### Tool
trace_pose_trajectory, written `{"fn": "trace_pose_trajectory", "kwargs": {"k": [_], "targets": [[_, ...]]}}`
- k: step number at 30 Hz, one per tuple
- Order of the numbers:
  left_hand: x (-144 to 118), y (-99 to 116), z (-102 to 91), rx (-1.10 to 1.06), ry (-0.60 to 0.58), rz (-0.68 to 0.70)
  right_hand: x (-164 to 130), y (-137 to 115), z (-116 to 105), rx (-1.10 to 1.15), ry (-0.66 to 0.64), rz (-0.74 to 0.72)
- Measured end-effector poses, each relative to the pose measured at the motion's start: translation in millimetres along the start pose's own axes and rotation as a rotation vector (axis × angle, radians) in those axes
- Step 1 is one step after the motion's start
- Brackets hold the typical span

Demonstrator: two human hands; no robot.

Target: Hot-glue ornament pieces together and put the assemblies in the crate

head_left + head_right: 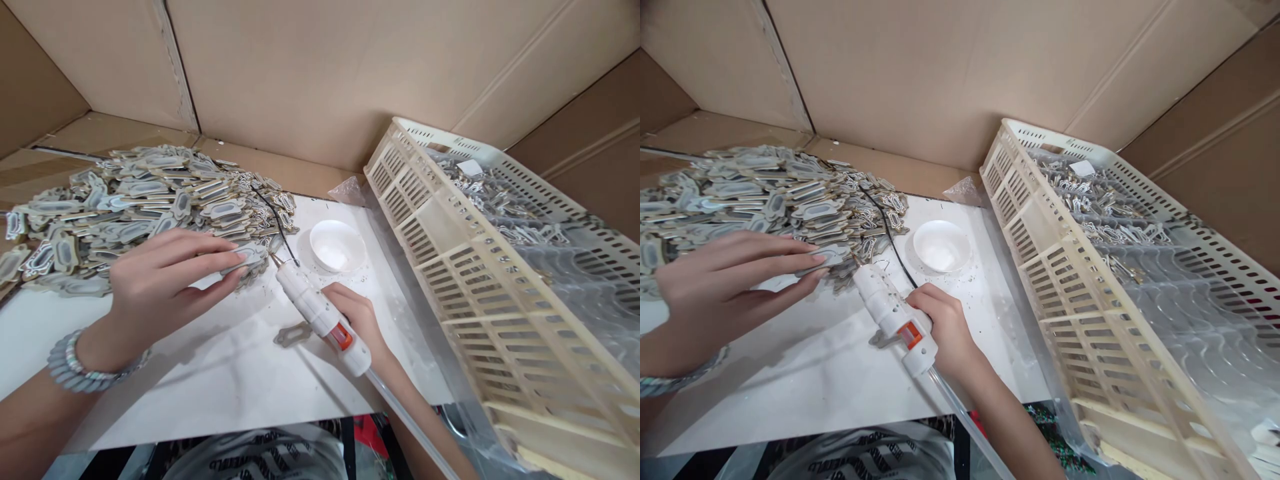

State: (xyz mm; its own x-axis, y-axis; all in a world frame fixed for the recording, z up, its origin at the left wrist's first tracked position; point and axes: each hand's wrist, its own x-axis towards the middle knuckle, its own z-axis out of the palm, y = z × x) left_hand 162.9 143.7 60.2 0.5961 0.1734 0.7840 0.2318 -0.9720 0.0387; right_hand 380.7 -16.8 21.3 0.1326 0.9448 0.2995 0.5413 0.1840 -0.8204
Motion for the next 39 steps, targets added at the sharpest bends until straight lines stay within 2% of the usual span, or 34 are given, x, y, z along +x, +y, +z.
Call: {"fn": "trace_pose_trajectory", "kwargs": {"k": [7, 9, 12, 17, 21, 26, 30, 32, 34, 36, 39], "targets": [[-2.2, -11.3, 2.7, 0.037, -0.012, -0.029, 3.5, 1.9, -1.2, -0.086, 0.159, -0.032], [-1.4, -21.1, 3.3, 0.068, -0.009, -0.107, 4.4, 0.7, -2.0, -0.098, 0.2, -0.027], [4.3, -41.1, 2.8, 0.142, -0.003, -0.298, 5.4, -0.9, -3.1, -0.115, 0.242, -0.018], [26.5, -73.3, 3.1, 0.218, -0.144, -0.493, 5.4, 1.2, -2.1, -0.105, 0.267, -0.044], [39.9, -83.2, 8.5, 0.217, -0.178, -0.514, 4.8, 4.9, 0.1, -0.096, 0.273, -0.032], [38.9, -83.9, 11.8, 0.161, -0.162, -0.499, 4.3, 6.7, 0.9, -0.091, 0.292, -0.036], [38.9, -73.7, 4.5, 0.105, -0.1, -0.516, 5.1, 3.7, 0.1, -0.076, 0.293, -0.033], [39.8, -59.3, 1.5, -0.013, -0.124, -0.451, 5.7, 1.9, -0.8, -0.084, 0.288, -0.021], [38.8, -37.8, 2.8, -0.189, -0.279, -0.287, 6.0, 0.9, -1.7, -0.097, 0.294, -0.008], [34.1, -11.8, 9.4, -0.319, -0.536, -0.122, 6.0, 1.1, -2.3, -0.105, 0.308, 0.003], [20.0, 24.4, 25.9, -0.317, -0.741, -0.036, 6.1, 2.2, -3.0, -0.104, 0.335, 0.02]]}}
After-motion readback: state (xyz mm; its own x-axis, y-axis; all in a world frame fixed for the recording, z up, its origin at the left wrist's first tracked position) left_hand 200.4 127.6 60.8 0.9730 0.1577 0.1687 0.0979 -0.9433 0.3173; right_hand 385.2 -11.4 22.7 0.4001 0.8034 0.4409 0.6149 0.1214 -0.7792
